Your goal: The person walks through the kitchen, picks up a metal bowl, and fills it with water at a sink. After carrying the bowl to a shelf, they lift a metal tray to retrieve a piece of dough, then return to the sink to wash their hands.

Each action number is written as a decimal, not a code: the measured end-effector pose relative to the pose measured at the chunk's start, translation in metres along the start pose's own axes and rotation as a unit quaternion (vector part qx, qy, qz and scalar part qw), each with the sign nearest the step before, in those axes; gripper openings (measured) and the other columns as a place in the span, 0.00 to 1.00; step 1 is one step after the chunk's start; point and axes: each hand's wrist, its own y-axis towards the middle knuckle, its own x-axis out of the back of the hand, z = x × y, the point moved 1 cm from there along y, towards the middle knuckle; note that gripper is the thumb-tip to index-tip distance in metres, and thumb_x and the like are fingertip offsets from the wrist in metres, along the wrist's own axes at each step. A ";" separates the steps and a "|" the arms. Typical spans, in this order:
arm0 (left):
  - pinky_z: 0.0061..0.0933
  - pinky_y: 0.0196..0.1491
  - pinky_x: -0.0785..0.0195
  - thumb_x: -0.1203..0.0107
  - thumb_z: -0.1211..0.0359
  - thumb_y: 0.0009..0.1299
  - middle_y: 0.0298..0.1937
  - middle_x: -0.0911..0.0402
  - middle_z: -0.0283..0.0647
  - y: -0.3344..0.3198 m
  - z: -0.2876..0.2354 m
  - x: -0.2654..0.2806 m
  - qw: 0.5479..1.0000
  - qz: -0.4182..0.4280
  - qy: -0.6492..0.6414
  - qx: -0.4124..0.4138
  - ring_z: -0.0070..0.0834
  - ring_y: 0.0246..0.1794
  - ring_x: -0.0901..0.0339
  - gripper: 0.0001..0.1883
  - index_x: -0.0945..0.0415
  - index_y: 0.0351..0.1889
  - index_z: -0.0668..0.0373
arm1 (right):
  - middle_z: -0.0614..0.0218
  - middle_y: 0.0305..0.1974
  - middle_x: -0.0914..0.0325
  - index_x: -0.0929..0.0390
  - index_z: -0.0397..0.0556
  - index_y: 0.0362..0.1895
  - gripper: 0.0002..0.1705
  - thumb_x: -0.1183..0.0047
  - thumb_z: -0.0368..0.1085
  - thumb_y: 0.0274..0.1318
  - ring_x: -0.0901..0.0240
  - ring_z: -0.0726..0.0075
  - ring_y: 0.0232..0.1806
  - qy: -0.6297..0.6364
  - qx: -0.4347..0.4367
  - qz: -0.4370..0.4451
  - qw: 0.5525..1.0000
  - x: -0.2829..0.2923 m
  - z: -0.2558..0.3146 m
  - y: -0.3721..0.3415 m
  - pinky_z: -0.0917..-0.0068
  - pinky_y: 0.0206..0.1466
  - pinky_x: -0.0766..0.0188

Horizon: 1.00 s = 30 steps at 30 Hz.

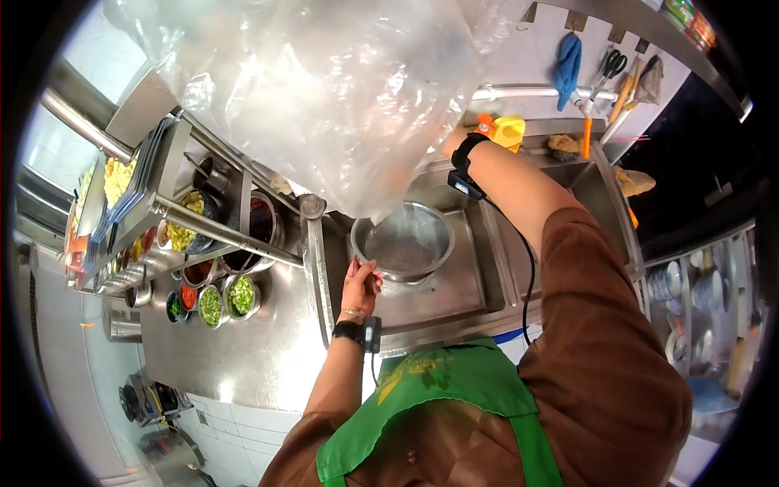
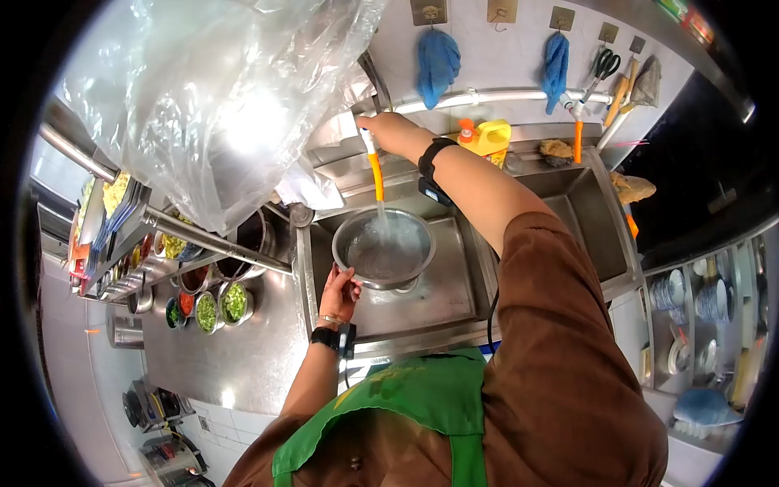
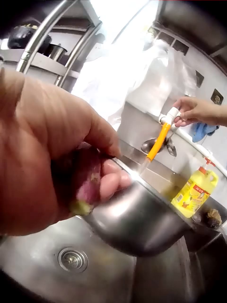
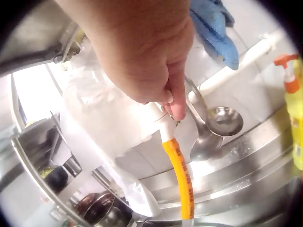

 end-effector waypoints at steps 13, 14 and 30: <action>0.17 0.22 0.40 0.44 0.73 0.64 0.22 0.25 0.32 -0.002 0.006 0.001 1.000 -0.002 0.023 -0.003 0.20 0.20 0.27 0.06 0.29 0.37 0.56 | 0.50 0.37 0.22 0.29 0.57 0.53 0.19 0.63 0.28 0.59 0.24 0.43 0.41 0.015 -0.012 -0.014 1.000 0.003 0.009 -0.005 0.57 0.46 0.29; 0.17 0.21 0.40 0.44 0.73 0.65 0.23 0.25 0.31 -0.005 0.001 0.008 0.998 -0.005 0.062 -0.018 0.20 0.20 0.26 0.06 0.29 0.37 0.56 | 0.50 0.37 0.22 0.29 0.57 0.53 0.19 0.63 0.28 0.59 0.24 0.43 0.41 0.018 -0.010 -0.015 1.000 0.005 0.010 -0.005 0.57 0.46 0.29; 0.27 0.28 0.33 0.40 0.72 0.57 0.20 0.27 0.35 -0.046 -0.028 -0.013 0.785 -0.065 0.584 -0.195 0.23 0.22 0.26 0.07 0.24 0.33 0.61 | 0.66 0.29 0.22 0.33 0.46 0.56 0.21 0.53 0.28 0.57 0.26 0.72 0.22 0.340 -0.158 -0.178 0.910 -0.102 0.021 -0.099 0.73 0.27 0.29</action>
